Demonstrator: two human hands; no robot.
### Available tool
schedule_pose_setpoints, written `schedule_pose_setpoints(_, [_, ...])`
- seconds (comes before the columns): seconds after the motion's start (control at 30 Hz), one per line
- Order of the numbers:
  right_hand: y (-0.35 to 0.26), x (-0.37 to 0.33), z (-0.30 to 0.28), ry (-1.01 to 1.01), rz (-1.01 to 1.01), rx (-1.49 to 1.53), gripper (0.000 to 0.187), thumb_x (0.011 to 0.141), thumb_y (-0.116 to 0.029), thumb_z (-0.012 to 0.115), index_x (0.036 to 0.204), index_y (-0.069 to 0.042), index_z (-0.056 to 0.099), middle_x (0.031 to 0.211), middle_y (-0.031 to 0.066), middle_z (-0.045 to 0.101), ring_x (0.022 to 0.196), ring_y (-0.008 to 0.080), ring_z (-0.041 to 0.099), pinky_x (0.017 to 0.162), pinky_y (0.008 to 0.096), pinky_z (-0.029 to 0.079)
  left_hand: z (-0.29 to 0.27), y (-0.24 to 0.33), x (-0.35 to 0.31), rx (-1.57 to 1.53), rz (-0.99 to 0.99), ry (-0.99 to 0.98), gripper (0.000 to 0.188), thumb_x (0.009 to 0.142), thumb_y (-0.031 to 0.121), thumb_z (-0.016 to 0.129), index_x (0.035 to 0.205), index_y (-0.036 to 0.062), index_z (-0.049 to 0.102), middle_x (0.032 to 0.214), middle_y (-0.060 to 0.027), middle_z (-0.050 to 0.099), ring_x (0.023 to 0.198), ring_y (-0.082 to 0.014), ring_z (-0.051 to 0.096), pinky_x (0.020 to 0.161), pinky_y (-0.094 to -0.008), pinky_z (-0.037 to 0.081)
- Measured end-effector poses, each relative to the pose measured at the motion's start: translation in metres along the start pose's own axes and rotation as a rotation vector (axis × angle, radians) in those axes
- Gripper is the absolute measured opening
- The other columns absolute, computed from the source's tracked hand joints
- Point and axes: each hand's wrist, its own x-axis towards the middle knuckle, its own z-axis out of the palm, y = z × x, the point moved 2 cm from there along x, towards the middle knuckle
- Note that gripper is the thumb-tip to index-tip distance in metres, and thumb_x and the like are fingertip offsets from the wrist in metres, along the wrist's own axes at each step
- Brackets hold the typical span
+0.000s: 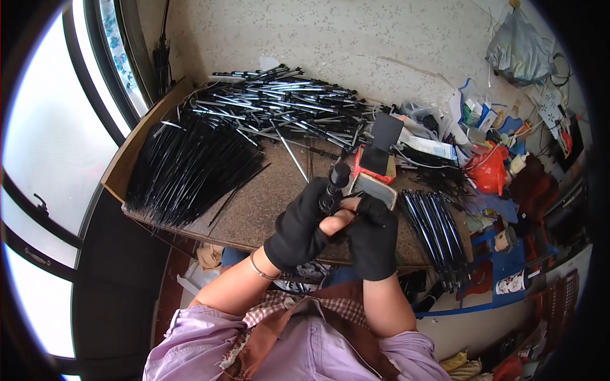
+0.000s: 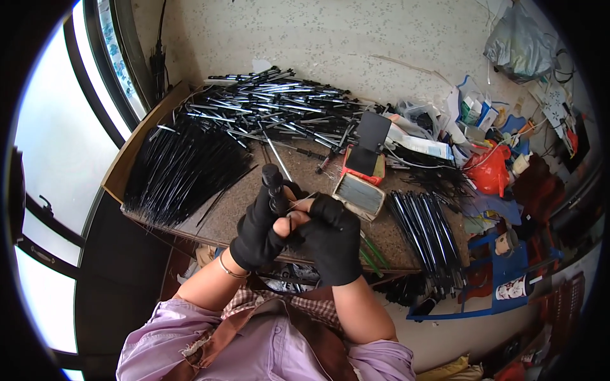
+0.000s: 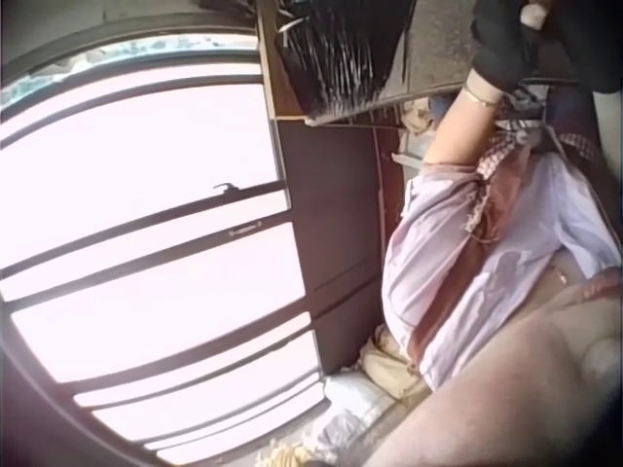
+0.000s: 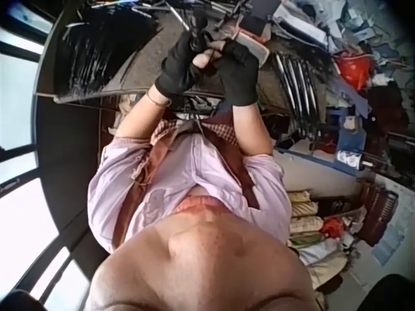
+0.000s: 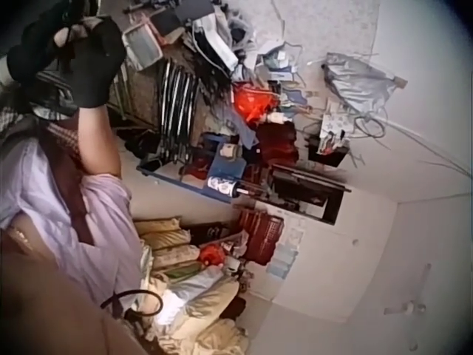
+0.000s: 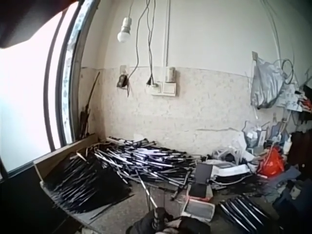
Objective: The recorder bundles several thin plastic rods and uses a heating machine to seal or join them at one end.
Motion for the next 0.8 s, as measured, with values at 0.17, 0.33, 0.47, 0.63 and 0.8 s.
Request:
schedule_pose_setpoints(0.17, [-0.004,0.003,0.0,-0.068,-0.217,-0.258,0.014,0.07,0.007,0.062,0.082,0.001,0.062,0.078,0.0029,0.061,0.072,0.0093,0.057,0.067,0.0226,0.045,-0.009,0.003,0.002,-0.064,-0.007,-0.096,0.033,0.086,0.02,0.056,0.11,-0.0025,0.05,0.1,-0.0123,0.053,0.09,-0.0196,0.053,0.079,-0.0301,0.041])
schedule_pose_setpoints(0.33, [0.0,0.003,-0.003,-0.121,-0.06,-0.145,0.014,0.069,0.007,0.064,0.081,0.001,0.062,0.075,0.0022,0.059,0.069,0.0087,0.056,0.065,0.0225,0.044,-0.023,-0.002,0.009,-0.05,0.034,-0.261,0.03,0.083,0.01,0.061,0.108,-0.002,0.051,0.1,-0.0107,0.052,0.088,-0.0186,0.052,0.077,-0.0287,0.041])
schedule_pose_setpoints(0.47, [-0.009,0.0,0.0,-0.203,0.122,-0.151,0.015,0.07,0.005,0.068,0.082,0.0,0.061,0.072,0.0019,0.058,0.067,0.0073,0.056,0.061,0.0209,0.044,-0.023,-0.011,0.009,-0.007,-0.127,-0.437,0.036,0.078,0.005,0.065,0.109,-0.0014,0.049,0.098,-0.0088,0.051,0.086,-0.0173,0.05,0.077,-0.0288,0.041])
schedule_pose_setpoints(0.63, [-0.011,-0.005,0.009,-0.096,-0.076,-0.217,0.013,0.07,0.004,0.068,0.08,0.0,0.061,0.072,0.0025,0.056,0.065,0.0085,0.053,0.06,0.0221,0.042,-0.017,-0.017,0.007,-0.095,-0.054,-0.285,0.04,0.075,0.006,0.068,0.11,0.0003,0.049,0.093,-0.0078,0.053,0.083,-0.0171,0.052,0.075,-0.0296,0.043])
schedule_pose_setpoints(0.8, [-0.009,-0.003,0.011,-0.063,-0.201,-0.338,0.011,0.071,0.003,0.068,0.077,-0.001,0.06,0.072,0.0024,0.055,0.067,0.0094,0.05,0.063,0.0234,0.04,-0.014,-0.018,0.005,-0.051,-0.018,-0.103,0.041,0.071,0.006,0.069,0.108,0.0025,0.052,0.085,-0.0104,0.059,0.077,-0.0212,0.059,0.072,-0.0316,0.046])
